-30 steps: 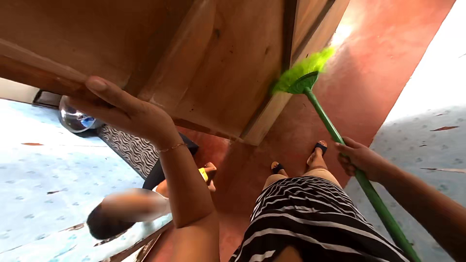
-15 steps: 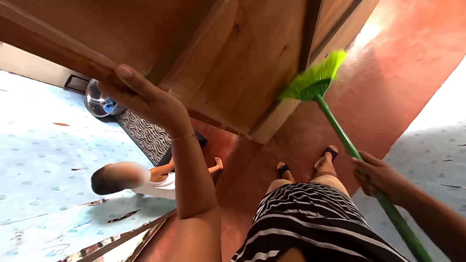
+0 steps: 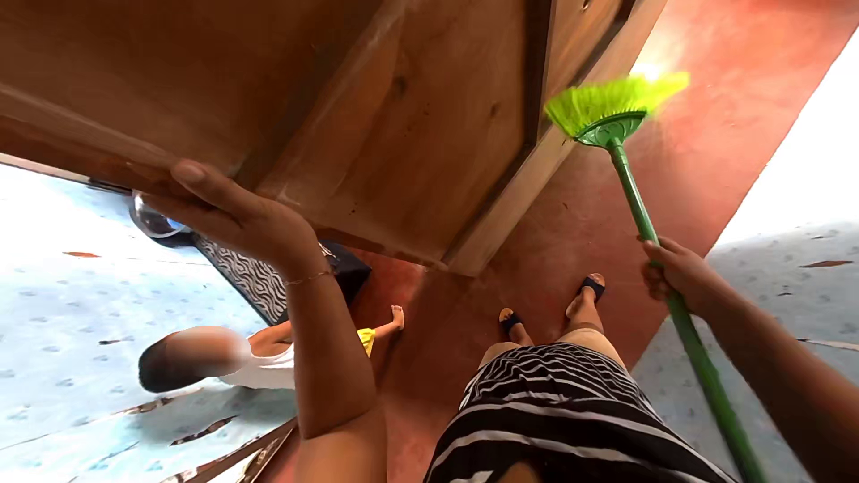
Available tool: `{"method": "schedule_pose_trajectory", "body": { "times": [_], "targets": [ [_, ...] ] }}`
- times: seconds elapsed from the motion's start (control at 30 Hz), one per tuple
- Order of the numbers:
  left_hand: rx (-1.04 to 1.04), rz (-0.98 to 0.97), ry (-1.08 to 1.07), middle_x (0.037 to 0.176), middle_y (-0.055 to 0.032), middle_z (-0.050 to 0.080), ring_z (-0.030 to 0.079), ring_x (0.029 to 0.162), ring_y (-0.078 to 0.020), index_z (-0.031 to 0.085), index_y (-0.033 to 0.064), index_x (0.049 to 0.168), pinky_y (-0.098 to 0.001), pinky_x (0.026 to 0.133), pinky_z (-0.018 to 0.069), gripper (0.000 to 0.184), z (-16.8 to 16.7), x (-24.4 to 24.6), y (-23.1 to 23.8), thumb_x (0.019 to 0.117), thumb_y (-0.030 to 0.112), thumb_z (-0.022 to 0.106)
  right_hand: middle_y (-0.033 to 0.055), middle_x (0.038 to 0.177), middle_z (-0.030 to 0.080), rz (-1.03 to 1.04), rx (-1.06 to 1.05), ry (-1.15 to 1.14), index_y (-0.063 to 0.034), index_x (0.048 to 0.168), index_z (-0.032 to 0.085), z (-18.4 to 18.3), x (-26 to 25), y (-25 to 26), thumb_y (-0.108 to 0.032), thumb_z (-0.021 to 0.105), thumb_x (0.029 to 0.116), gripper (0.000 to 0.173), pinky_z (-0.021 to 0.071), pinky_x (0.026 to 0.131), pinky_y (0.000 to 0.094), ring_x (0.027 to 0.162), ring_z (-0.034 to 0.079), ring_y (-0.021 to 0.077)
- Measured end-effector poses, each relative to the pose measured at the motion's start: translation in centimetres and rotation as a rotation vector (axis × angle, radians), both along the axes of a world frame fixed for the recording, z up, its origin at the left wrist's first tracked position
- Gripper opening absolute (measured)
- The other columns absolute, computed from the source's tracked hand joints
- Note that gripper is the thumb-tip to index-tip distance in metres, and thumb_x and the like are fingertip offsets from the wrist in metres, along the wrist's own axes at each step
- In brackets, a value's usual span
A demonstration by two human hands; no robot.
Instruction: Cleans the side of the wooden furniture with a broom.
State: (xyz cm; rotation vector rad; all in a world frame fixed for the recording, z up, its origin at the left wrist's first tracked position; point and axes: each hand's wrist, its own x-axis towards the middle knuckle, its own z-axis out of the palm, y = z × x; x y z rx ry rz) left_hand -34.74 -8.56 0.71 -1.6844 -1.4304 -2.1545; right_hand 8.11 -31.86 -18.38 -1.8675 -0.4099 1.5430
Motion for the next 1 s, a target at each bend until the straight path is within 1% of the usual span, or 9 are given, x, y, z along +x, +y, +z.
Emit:
{"method": "schedule_pose_trajectory", "body": {
  "times": [0.13,0.23,0.33,0.47,0.67,0.73,0.83,0.9,1.0],
  "targets": [
    [0.004,0.02,-0.006,0.13,-0.0252,0.055,0.058,0.121,-0.019,0.031,-0.0213,0.14,-0.029,0.108,0.0458,0.044,-0.2,0.0,0.3,0.1113,0.011,0.036,-0.0016,0.066,0.045,0.316,-0.153,0.156,-0.0141,0.147,0.043,5.9,-3.8,-6.8,-0.026,0.036,0.1124,0.037,0.0407,0.039,0.0236,0.044,0.043,0.0071],
    [-0.01,0.031,-0.013,0.128,-0.0244,0.055,0.059,0.119,-0.0198,0.031,-0.0205,0.141,-0.0305,0.108,0.046,0.044,-0.5,-0.4,0.4,0.1111,0.011,0.038,0.0005,0.067,0.049,0.491,-0.207,0.247,-0.0113,0.142,0.05,3.3,-7.5,-8.1,-0.027,0.043,0.1111,0.035,0.0439,0.044,0.0267,0.047,0.047,0.0097],
    [-0.025,0.003,-0.023,0.131,-0.025,0.054,0.058,0.122,-0.0216,0.027,-0.0197,0.144,-0.0325,0.109,0.0459,0.046,-0.6,-0.7,0.6,0.111,0.011,0.038,0.0038,0.07,0.055,0.315,-0.121,0.031,-0.0051,0.138,0.052,0.4,-4.4,-2.9,-0.029,0.044,0.1113,0.037,0.0476,0.045,0.0285,0.049,0.051,0.0113],
    [-0.077,0.0,-0.035,0.138,-0.0253,0.051,0.055,0.128,-0.0248,0.027,-0.0162,0.146,-0.035,0.112,0.0451,0.048,-0.9,-1.2,0.6,0.1116,0.016,0.038,-0.0032,0.062,0.041,-0.057,0.01,-0.055,-0.0116,0.139,0.042,0.8,1.4,2.8,-0.033,0.038,0.1129,0.034,0.0457,0.041,0.0236,0.042,0.044,0.0067],
    [-0.153,0.042,0.046,0.152,-0.0157,0.042,0.046,0.138,-0.0147,0.019,-0.0074,0.155,-0.0307,0.117,0.0359,0.055,-2.0,-2.6,0.4,0.1138,0.028,0.026,-0.0027,0.064,0.042,0.132,-0.068,0.078,-0.0142,0.144,0.045,5.1,1.5,-1.2,-0.03,0.038,0.1127,0.036,0.0396,0.038,0.022,0.042,0.04,0.0066],
    [-0.217,0.052,-0.005,0.151,-0.0148,0.044,0.048,0.136,-0.0145,0.019,-0.0046,0.157,-0.0312,0.116,0.0373,0.053,-1.4,-1.4,-0.4,0.1138,0.026,0.025,-0.0007,0.067,0.046,0.152,-0.089,0.0,-0.0084,0.139,0.049,3.1,3.5,1.3,-0.029,0.039,0.1127,0.035,0.0421,0.041,0.0225,0.044,0.043,0.0072],
    [-0.157,0.081,0.007,0.131,-0.0122,0.056,0.058,0.116,-0.0101,0.032,-0.0081,0.148,-0.0286,0.101,0.0483,0.047,-1.7,-1.3,-0.4,0.1125,0.021,0.028,0.002,0.07,0.048,0.004,-0.027,-0.107,-0.0054,0.136,0.05,-1.2,9.1,7.9,-0.035,0.041,0.1122,0.039,0.0449,0.047,0.0247,0.048,0.045,0.0087],
    [-0.133,0.098,-0.016,0.133,-0.0156,0.055,0.057,0.12,-0.0118,0.032,-0.0128,0.146,-0.0291,0.105,0.0468,0.046,-0.1,0.9,-1.4,0.1116,0.018,0.027,-0.0006,0.064,0.043,-0.136,0.036,-0.085,-0.012,0.133,0.047,-1.7,12.1,10.7,-0.041,0.04,0.1113,0.037,0.0428,0.044,0.0247,0.044,0.042,0.0083],
    [-0.296,0.238,-0.067,0.139,-0.0258,0.051,0.051,0.129,-0.0191,0.031,-0.018,0.146,-0.028,0.112,0.0401,0.045,2.7,5.5,-2.7,0.1091,0.008,0.027,-0.0023,0.06,0.04,-0.041,0.079,-0.052,-0.0139,0.138,0.042,1.6,15.7,8.2,-0.038,0.038,0.1121,0.036,0.0446,0.041,0.0249,0.042,0.042,0.008]
  ]
}}
